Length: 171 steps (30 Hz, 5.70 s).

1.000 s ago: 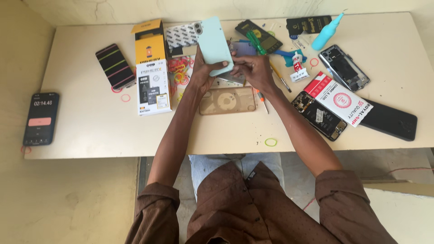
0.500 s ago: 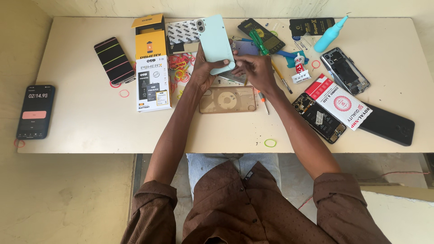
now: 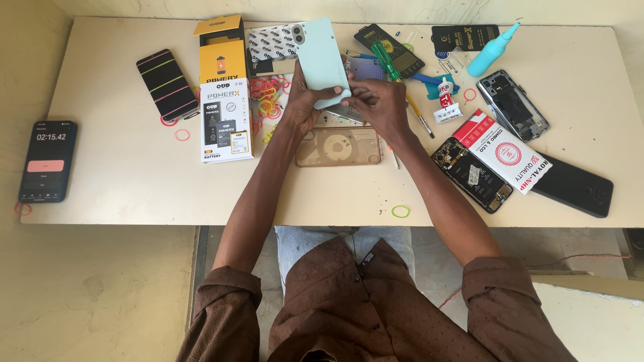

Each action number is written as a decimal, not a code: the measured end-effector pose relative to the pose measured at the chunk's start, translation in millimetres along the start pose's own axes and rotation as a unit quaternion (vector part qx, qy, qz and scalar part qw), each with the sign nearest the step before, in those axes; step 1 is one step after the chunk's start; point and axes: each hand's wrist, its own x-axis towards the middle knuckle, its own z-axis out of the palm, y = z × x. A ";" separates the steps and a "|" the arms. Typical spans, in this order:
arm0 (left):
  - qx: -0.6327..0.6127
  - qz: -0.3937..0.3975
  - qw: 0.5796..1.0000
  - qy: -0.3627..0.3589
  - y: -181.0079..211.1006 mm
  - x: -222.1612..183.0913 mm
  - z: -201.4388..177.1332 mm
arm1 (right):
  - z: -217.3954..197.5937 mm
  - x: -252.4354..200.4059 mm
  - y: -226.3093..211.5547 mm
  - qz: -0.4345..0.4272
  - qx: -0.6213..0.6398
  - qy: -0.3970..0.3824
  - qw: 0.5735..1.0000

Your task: The person disassembles a light blue mobile phone by prying open the back cover with a tool and then works on the internal components of a black phone using a screwdriver.

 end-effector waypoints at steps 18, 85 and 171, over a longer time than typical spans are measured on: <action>0.017 -0.029 0.999 0.028 21.0 -10.6 20.2 | -15.3 6.7 8.5 -0.037 -0.111 -0.091 0.989; -0.083 0.064 0.994 -0.009 -2.4 10.0 -18.3 | -57.9 -12.2 -1.7 -0.026 -0.373 -0.096 0.923; -0.042 0.063 0.976 0.204 -9.0 4.1 19.7 | 1.1 -2.0 -47.2 -0.008 -0.077 0.144 0.987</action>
